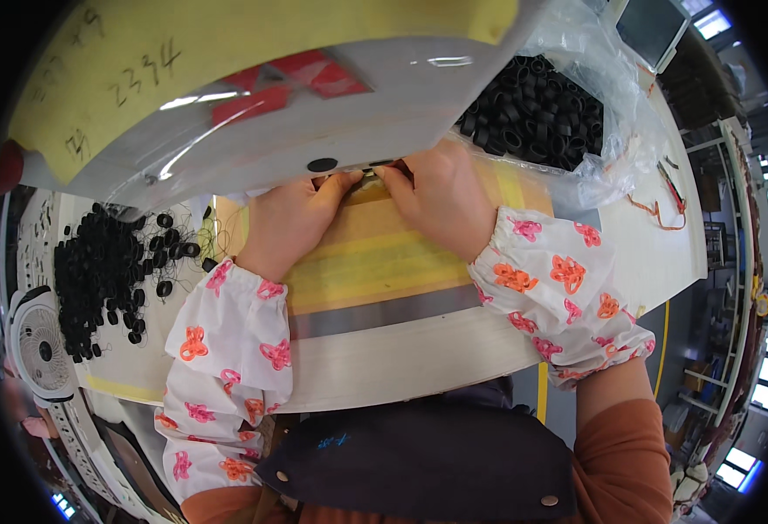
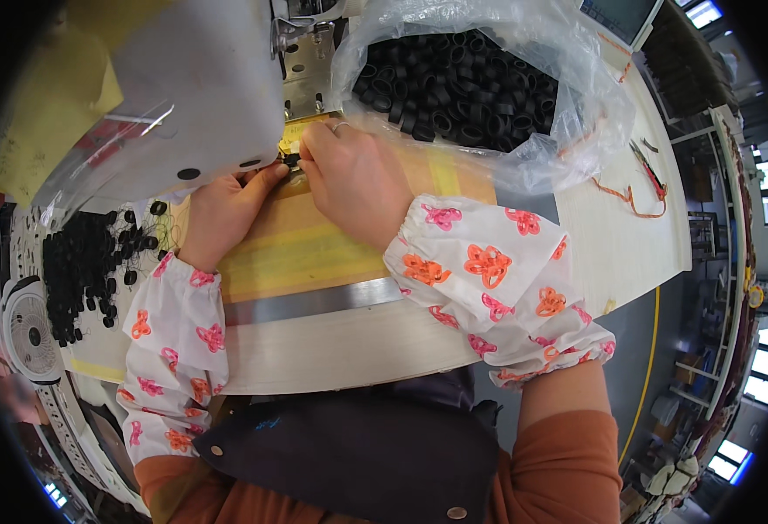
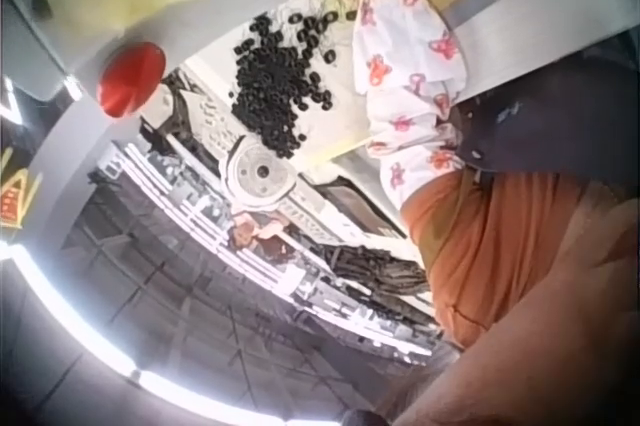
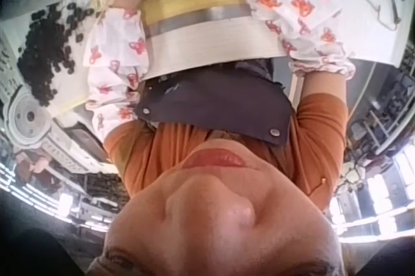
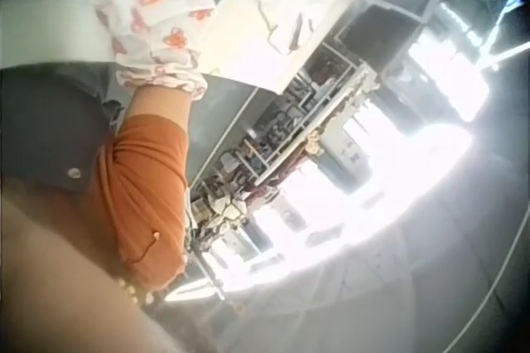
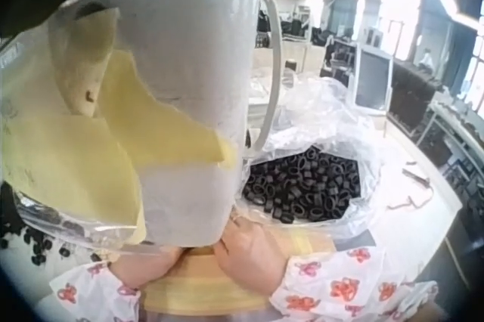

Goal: The recorder is assembling small black components at a workstation, likely for a manufacturing task.

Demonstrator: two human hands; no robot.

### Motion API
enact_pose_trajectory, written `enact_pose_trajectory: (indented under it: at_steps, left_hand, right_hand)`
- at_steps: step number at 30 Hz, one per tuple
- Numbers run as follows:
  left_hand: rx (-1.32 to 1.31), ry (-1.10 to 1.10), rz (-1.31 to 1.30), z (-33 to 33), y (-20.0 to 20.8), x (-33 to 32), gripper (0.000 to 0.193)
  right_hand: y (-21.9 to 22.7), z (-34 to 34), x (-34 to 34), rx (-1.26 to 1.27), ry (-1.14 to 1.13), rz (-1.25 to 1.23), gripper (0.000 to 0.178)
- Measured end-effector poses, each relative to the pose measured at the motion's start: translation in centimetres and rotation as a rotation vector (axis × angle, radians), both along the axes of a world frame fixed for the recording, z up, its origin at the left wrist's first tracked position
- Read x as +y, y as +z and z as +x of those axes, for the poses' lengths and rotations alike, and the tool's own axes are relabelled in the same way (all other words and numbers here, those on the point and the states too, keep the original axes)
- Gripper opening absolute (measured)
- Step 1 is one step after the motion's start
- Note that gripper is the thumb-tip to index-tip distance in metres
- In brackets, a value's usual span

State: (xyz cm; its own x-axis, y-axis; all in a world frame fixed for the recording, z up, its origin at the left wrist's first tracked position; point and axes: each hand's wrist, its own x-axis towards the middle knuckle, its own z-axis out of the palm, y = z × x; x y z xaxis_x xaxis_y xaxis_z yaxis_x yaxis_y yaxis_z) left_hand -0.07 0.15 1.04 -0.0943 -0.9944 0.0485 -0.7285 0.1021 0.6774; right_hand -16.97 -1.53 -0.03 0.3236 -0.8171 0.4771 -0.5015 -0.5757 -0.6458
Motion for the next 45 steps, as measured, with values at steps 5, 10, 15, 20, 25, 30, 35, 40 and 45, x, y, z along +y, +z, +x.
enact_pose_trajectory:
  at_steps: [5,10,15,20,25,30,35,40,45]
  left_hand:
    - [0.068,-0.045,-0.127,0.3,-0.9,-0.1,0.02]
    - [0.026,0.01,-0.001,0.1,0.7,0.3,0.018]
    - [0.037,0.052,-0.046,0.4,0.1,0.3,0.038]
    - [0.026,0.1,0.066,0.1,0.1,0.1,0.037]
    - [0.062,0.082,0.018,-0.1,0.1,0.1,0.032]
    - [0.044,0.051,0.005,0.1,-0.7,-0.3,0.026]
    - [-0.043,-0.003,-0.339,-0.1,-0.7,0.6,0.024]
    - [-0.162,-0.01,-0.412,0.7,-0.3,5.3,0.024]
    - [-0.238,0.215,-0.272,8.1,-0.1,6.2,0.021]
  right_hand:
    - [0.1,0.2,0.1,0.087,-0.017,0.036,0.011]
    - [0.2,0.4,0.1,0.058,-0.023,0.059,0.011]
    - [0.1,0.7,-0.1,0.06,-0.017,0.072,0.011]
    - [0.1,0.3,-0.2,0.093,-0.03,0.094,0.013]
    - [-0.5,0.5,-0.3,0.029,-0.044,0.03,0.012]
    - [-0.7,0.6,-0.3,0.059,-0.083,-0.028,0.012]
    - [-1.2,0.6,-0.2,0.04,-0.07,-0.025,0.011]
    - [0.3,-0.9,0.2,0.066,-0.061,-0.174,0.008]
    - [1.7,-3.9,-1.8,0.351,-0.204,-0.395,0.008]
